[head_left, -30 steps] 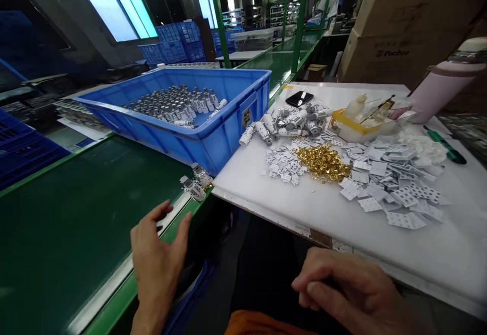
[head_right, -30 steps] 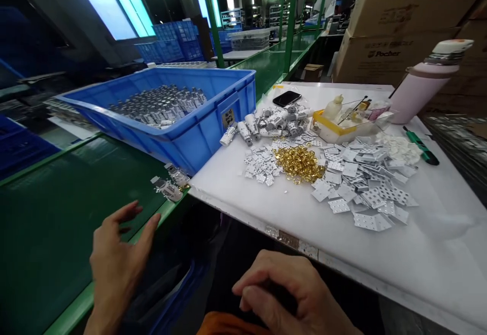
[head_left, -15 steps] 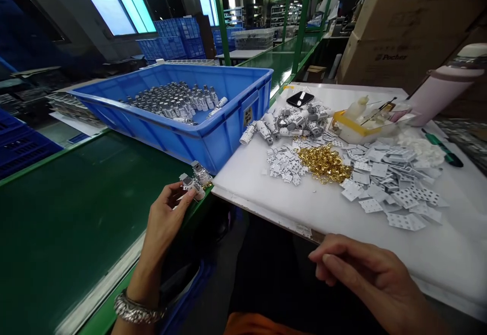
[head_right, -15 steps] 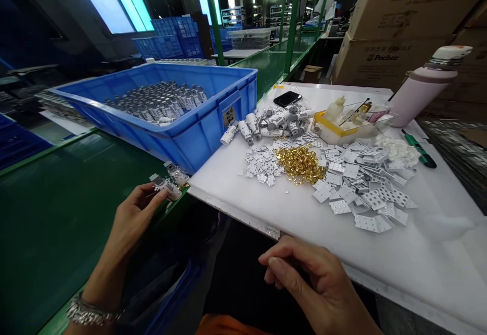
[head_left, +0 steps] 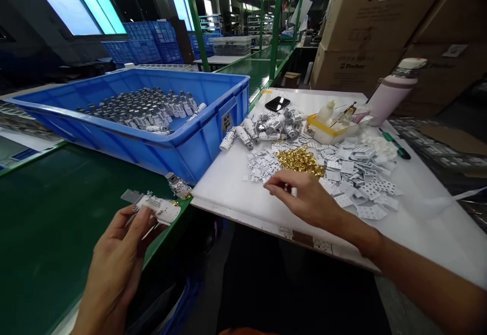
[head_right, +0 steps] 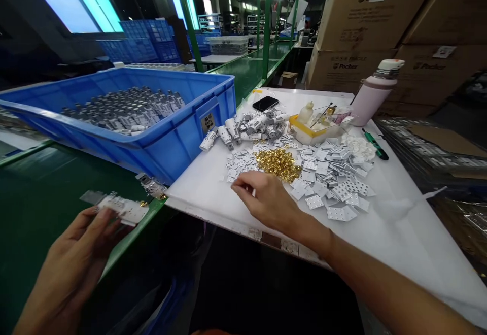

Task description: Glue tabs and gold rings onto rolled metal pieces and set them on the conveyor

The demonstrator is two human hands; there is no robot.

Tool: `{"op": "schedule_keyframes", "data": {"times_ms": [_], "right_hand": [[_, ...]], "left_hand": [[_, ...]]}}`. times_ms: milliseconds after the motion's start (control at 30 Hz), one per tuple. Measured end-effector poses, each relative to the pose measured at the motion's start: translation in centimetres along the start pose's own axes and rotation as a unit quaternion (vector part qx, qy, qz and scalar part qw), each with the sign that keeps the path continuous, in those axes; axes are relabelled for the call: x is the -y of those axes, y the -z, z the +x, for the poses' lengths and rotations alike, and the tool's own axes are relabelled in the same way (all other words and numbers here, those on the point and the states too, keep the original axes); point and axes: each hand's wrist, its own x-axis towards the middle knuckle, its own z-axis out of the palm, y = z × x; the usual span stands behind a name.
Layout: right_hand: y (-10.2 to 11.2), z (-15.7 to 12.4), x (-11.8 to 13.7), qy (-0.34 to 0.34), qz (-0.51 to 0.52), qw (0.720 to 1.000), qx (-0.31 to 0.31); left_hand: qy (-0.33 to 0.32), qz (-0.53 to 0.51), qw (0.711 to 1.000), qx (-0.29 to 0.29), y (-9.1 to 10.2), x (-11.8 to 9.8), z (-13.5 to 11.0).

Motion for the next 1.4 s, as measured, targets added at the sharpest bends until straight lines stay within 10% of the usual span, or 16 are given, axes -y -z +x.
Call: {"op": "schedule_keyframes", "data": {"times_ms": [267, 633, 967, 1400], "right_hand": [[-4.0, 7.3, -2.3, 0.080, -0.234, 0.966, 0.072], [-1.8, 8.7, -2.3, 0.182, -0.260, 0.931, 0.179], [0.4, 1.7, 1.8, 0.135, 0.040, 0.990, 0.014], [0.7, -2.7, 2.8, 0.265, -0.020, 0.962, -0.070]], "left_hand": [[0.143, -0.124, 0.972, 0.137, -4.6, 0.3, -3.9], [0.194, -0.176, 0.937, 0.233, -6.9, 1.0, -3.8], [0.236, -0.213, 0.917, 0.239, -8.5, 0.8, -4.7], [0.259, -0.250, 0.884, 0.298, -10.8, 0.5, -6.1]]}}
